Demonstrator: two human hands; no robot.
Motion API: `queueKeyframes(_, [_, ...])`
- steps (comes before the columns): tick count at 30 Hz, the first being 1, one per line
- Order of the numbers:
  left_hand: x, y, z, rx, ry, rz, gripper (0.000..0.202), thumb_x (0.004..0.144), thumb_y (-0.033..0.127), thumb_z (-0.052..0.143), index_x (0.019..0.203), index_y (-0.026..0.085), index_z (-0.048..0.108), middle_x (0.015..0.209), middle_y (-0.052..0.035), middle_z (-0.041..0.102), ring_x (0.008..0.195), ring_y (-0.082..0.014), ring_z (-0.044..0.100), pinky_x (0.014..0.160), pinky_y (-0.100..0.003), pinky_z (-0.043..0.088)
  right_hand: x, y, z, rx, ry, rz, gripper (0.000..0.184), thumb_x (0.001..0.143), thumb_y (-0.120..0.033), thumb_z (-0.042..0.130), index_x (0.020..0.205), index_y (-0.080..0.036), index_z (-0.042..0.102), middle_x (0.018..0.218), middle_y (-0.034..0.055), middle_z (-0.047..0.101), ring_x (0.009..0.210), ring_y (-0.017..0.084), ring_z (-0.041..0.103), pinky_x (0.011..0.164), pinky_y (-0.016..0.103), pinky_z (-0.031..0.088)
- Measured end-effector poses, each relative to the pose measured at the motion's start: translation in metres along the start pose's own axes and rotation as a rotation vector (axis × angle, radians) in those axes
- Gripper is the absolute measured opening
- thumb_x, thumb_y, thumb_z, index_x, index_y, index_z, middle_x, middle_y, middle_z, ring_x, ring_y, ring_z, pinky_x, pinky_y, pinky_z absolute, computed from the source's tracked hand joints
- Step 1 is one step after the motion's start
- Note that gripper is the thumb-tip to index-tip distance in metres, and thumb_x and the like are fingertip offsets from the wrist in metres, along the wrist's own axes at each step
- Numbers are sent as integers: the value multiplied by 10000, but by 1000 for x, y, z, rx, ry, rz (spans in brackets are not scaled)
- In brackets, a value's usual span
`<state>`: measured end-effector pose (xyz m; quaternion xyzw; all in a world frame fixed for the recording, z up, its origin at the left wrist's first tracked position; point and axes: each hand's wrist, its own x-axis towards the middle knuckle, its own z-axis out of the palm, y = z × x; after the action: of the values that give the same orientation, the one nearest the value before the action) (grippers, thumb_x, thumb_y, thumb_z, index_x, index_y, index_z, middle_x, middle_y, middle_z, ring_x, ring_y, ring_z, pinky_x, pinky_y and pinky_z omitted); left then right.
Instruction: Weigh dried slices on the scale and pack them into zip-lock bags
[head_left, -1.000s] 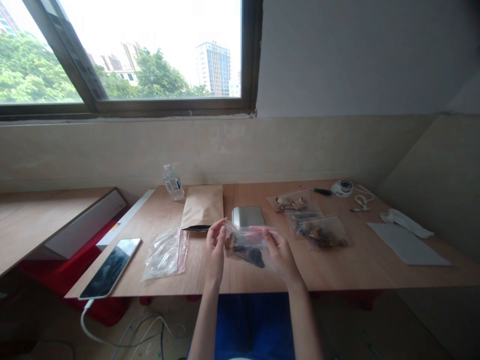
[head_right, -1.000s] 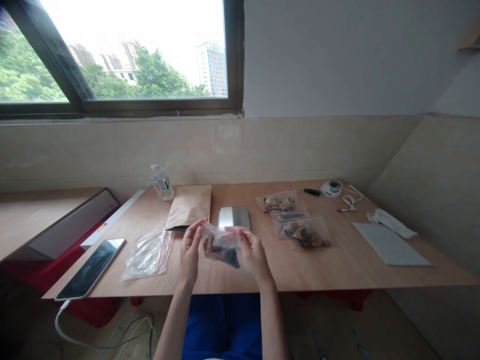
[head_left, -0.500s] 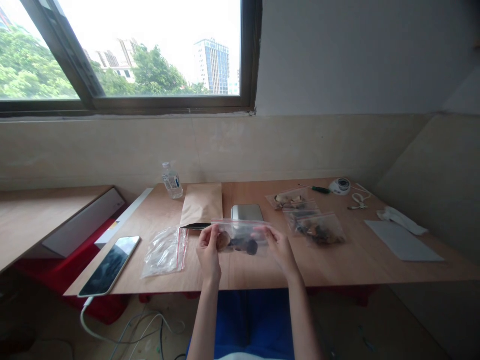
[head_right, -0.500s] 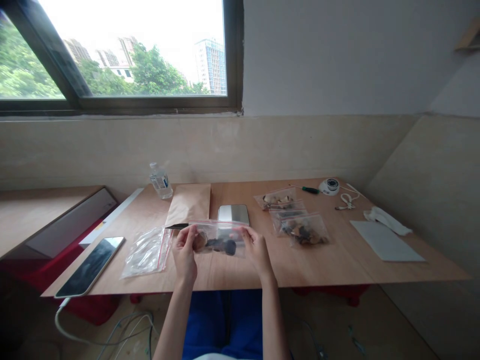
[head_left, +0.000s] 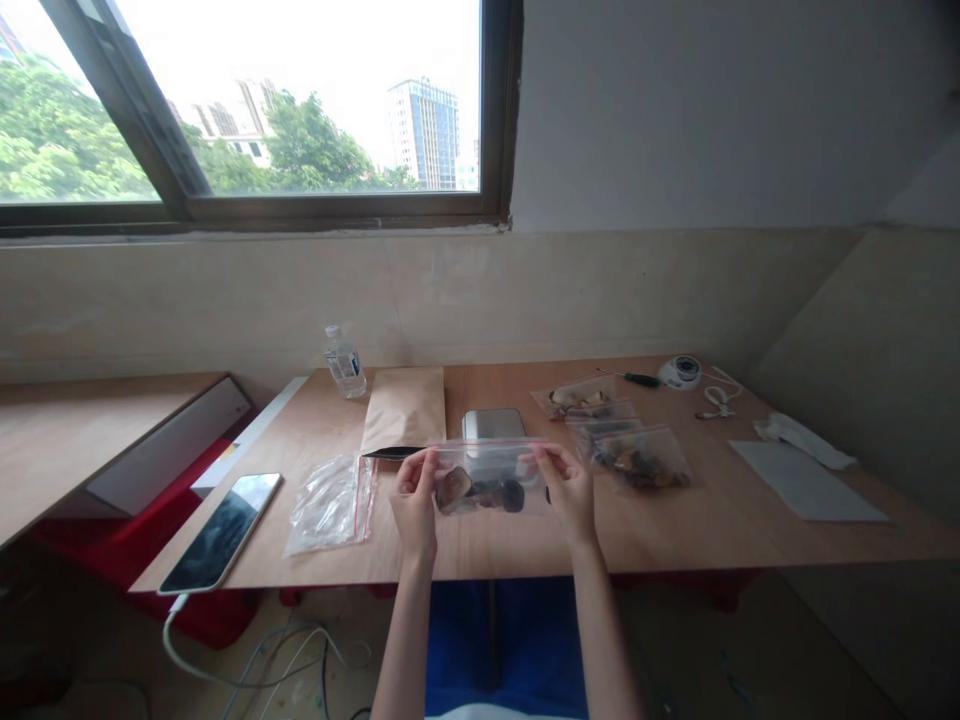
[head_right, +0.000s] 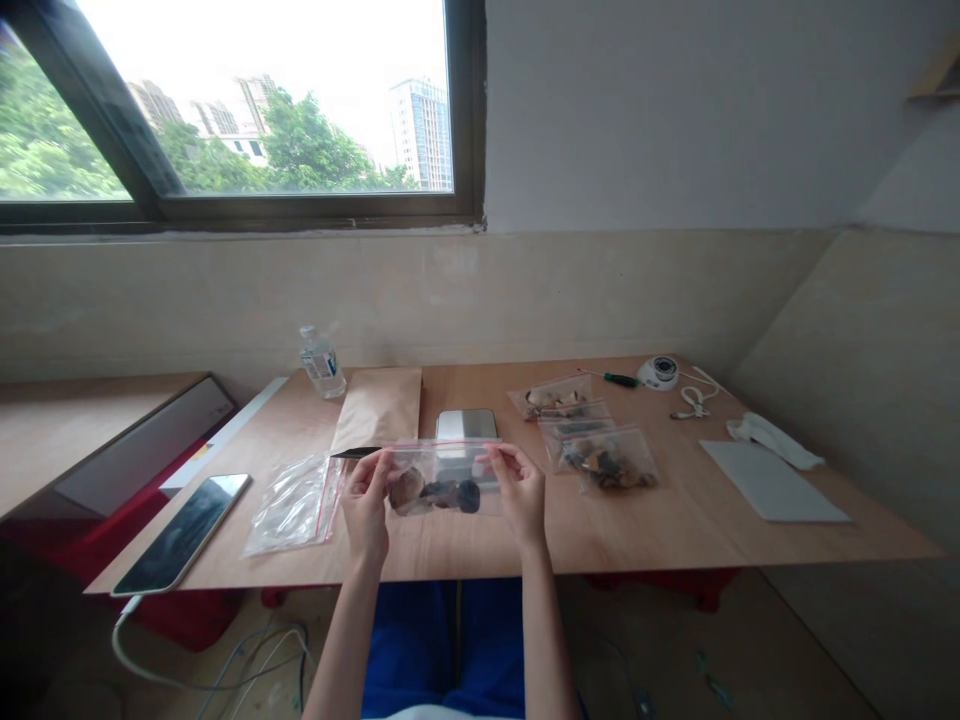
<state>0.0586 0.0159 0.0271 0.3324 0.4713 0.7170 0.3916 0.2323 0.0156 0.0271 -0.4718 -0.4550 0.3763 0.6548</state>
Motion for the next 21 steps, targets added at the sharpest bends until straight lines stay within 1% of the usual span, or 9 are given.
queueKeyframes(2, [0, 0, 0, 7, -4, 21, 274, 694, 398, 674, 822, 156, 659, 745, -29, 674, 697, -155, 638, 629, -229, 468, -1, -2, -1, -5, -3, -2, 275, 774, -442, 608, 839, -177, 646, 782, 52, 711, 671, 175, 650, 665, 295, 511])
queueKeyframes(4, [1, -1, -2, 14, -5, 38, 262, 705, 390, 665, 826, 158, 654, 785, -30, 678, 734, -163, 643, 660, -240, 474, -1, -3, 0, -6, 3, -12, 276, 778, -442, 601, 834, -175, 646, 793, 55, 709, 684, 182, 651, 671, 303, 515])
queueKeyframes(8, [3, -3, -5, 4, -44, 40, 246, 725, 375, 650, 845, 160, 642, 775, -16, 670, 694, -151, 638, 679, -255, 482, -2, -1, 2, 8, 22, -54, 246, 781, -419, 604, 821, -179, 645, 812, 50, 702, 704, 180, 649, 689, 304, 513])
queueKeyframes(11, [3, -4, -6, -7, -72, 54, 235, 728, 362, 650, 842, 156, 640, 774, -18, 664, 717, -148, 629, 696, -260, 490, -1, 2, 2, 18, 45, -83, 218, 783, -395, 607, 819, -184, 647, 820, 44, 697, 718, 174, 645, 707, 301, 503])
queueKeyframes(15, [2, -3, -5, 27, -95, 95, 218, 738, 353, 644, 821, 152, 640, 769, -20, 658, 743, -148, 621, 717, -263, 495, -1, 5, 2, 19, 101, -120, 208, 781, -384, 607, 801, -180, 642, 772, 32, 685, 689, 164, 627, 700, 301, 490])
queueKeyframes(19, [0, -6, -1, 16, -98, 94, 205, 765, 358, 619, 822, 161, 611, 713, -9, 656, 680, -138, 626, 672, -247, 489, -2, 9, 7, 57, 157, -136, 211, 788, -380, 596, 792, -172, 634, 725, 23, 663, 664, 149, 596, 660, 280, 476])
queueKeyframes(21, [-1, -8, 1, -11, -111, 88, 202, 771, 358, 612, 843, 170, 595, 726, -9, 659, 685, -140, 632, 666, -245, 486, -1, 10, 10, 92, 181, -143, 201, 795, -368, 594, 789, -170, 626, 706, 16, 651, 653, 137, 579, 649, 265, 465])
